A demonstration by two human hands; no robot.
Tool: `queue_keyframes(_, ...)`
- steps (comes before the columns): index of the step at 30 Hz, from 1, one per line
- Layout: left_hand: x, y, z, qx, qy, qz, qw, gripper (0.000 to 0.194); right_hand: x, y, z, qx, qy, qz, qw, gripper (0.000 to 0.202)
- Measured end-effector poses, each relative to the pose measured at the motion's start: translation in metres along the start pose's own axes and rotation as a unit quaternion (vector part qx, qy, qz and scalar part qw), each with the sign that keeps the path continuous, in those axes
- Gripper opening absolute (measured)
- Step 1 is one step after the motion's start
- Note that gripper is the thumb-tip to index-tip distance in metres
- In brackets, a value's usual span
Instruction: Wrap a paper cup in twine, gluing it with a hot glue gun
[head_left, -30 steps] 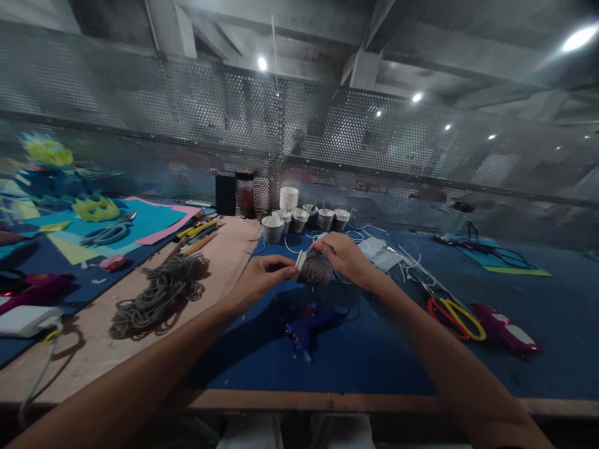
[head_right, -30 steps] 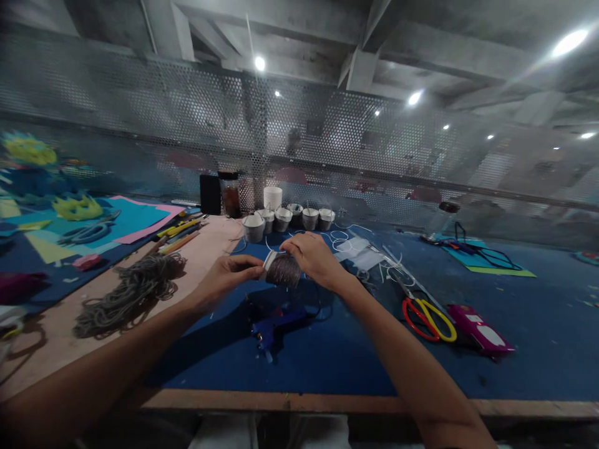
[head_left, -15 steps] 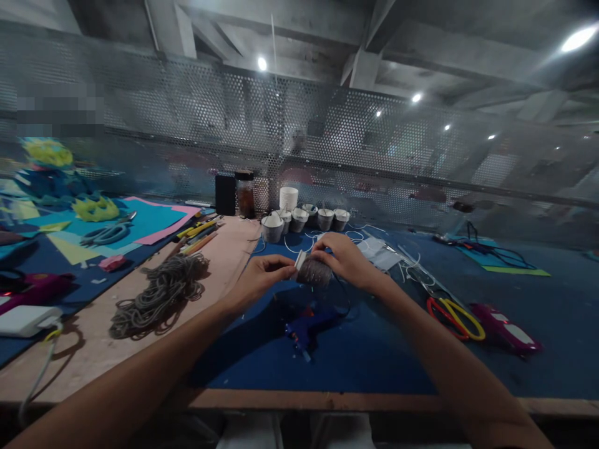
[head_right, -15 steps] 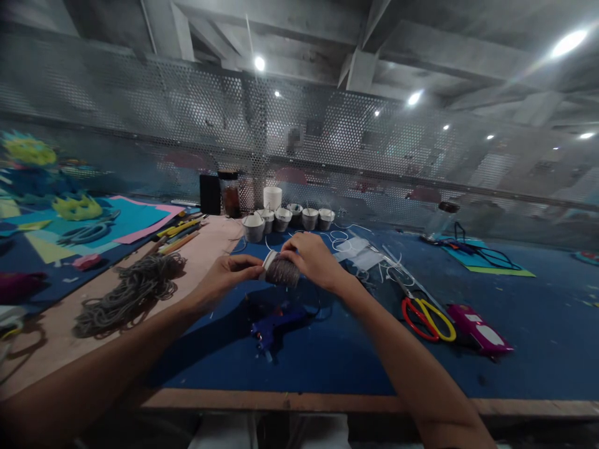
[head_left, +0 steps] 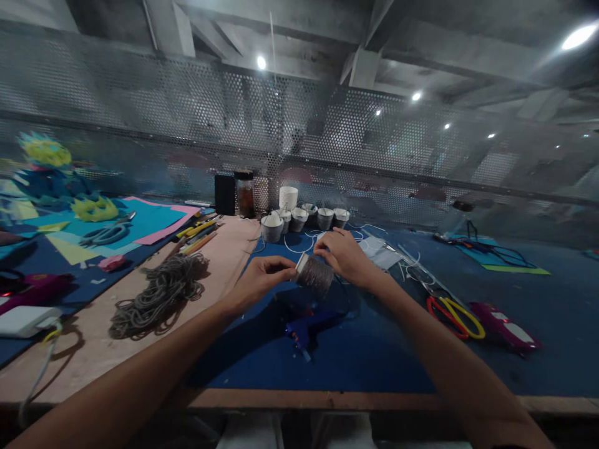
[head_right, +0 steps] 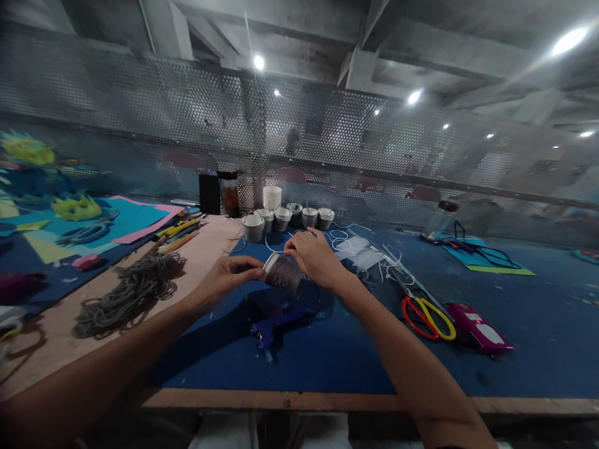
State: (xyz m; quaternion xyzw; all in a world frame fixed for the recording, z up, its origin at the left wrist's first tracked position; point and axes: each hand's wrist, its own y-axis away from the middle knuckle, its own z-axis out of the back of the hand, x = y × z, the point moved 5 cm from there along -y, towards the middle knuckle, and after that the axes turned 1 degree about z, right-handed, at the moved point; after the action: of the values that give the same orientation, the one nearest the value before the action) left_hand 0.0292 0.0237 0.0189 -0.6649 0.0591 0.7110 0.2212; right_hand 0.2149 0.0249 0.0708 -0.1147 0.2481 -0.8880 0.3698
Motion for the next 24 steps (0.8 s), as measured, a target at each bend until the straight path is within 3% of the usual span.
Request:
queue_keyframes(10,0.0,0.0,0.002,-0.002,0.001,-0.012,1.0,0.012,-0.003,0.001,0.0,0.025,0.003,-0.002,1.0,0.007)
queue_keyframes(20,0.002,0.0,-0.001,0.012,0.015,0.006,1.0,0.015,-0.004,-0.001,-0.008,0.001,0.02,-0.004,1.0,0.007)
queue_keyframes(24,0.006,-0.002,0.001,-0.008,0.022,0.018,1.0,0.016,-0.006,-0.001,-0.009,-0.005,-0.03,-0.022,0.999,0.012)
